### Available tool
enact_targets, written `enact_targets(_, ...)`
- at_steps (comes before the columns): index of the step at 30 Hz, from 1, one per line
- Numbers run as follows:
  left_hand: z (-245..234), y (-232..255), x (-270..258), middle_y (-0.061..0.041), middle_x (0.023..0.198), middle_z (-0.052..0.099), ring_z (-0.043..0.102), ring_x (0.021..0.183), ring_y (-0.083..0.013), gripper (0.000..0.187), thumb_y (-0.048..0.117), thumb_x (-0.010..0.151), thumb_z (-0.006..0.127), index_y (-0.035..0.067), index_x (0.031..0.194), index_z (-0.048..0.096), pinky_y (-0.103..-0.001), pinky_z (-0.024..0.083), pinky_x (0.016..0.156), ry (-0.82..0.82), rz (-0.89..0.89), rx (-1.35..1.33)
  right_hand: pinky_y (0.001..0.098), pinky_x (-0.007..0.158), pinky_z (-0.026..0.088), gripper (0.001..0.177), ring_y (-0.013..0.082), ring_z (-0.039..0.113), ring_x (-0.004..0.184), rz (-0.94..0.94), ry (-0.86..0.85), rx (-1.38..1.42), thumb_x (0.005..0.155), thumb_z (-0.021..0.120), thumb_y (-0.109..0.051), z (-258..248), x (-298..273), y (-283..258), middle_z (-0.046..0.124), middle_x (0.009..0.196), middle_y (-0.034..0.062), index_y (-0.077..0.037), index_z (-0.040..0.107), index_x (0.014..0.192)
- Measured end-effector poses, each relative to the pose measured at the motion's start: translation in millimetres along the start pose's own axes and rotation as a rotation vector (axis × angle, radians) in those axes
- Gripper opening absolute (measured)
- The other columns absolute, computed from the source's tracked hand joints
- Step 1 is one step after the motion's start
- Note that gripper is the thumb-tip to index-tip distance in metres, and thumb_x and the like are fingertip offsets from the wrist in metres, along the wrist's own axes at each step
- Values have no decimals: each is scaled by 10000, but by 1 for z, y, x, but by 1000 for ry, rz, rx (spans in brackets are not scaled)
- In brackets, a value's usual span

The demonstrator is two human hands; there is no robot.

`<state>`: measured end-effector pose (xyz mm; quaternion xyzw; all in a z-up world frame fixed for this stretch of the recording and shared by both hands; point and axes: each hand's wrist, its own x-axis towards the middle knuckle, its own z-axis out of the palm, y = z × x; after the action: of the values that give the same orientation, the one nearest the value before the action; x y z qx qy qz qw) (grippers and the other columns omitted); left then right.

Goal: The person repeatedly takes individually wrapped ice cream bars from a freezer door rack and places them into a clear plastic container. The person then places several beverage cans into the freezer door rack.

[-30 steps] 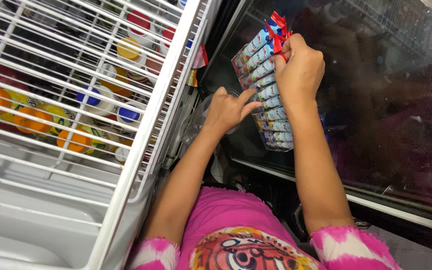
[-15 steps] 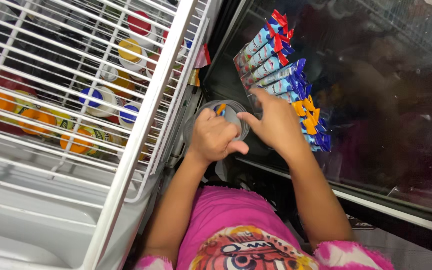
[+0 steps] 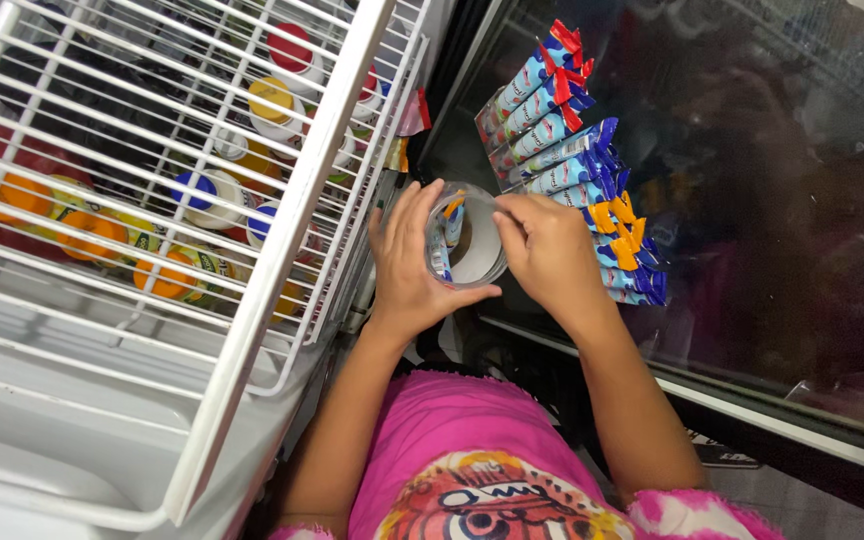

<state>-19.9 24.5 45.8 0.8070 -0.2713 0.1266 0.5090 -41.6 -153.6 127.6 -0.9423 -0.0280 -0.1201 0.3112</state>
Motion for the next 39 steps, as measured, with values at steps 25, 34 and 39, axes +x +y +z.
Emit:
enact_targets(25, 16, 12, -26, -26, 1416, 587, 495, 1403, -260, 928, 291, 553, 940, 108, 1377, 555, -643, 233, 1123, -192, 111, 99, 443, 938, 496, 575, 369, 625, 1082, -292, -1020, 90, 673, 850, -270, 123, -49, 109, 672, 1195, 199, -52, 684, 1179)
enact_targets(34, 28, 2, -20, -44, 1436, 570, 475, 1410, -281, 1039, 283, 483, 961, 104, 1403, 513, -603, 260, 1085, -163, -45, 118, 451, 772, 552, 226, 403, 712, 900, 99, -527, -14, 838, 736, -164, 63, -23, 61, 741, 956, 215, -12, 702, 1002)
enact_targets(39, 23, -7, -20, -43, 1445, 570, 468, 1413, -292, 1094, 300, 444, 979, 108, 1407, 498, -575, 278, 1089, -134, -156, 96, 399, 659, 542, 228, 324, 727, 761, 159, -213, 40, 901, 701, -145, -20, -10, 18, 731, 854, 197, 2, 692, 1075)
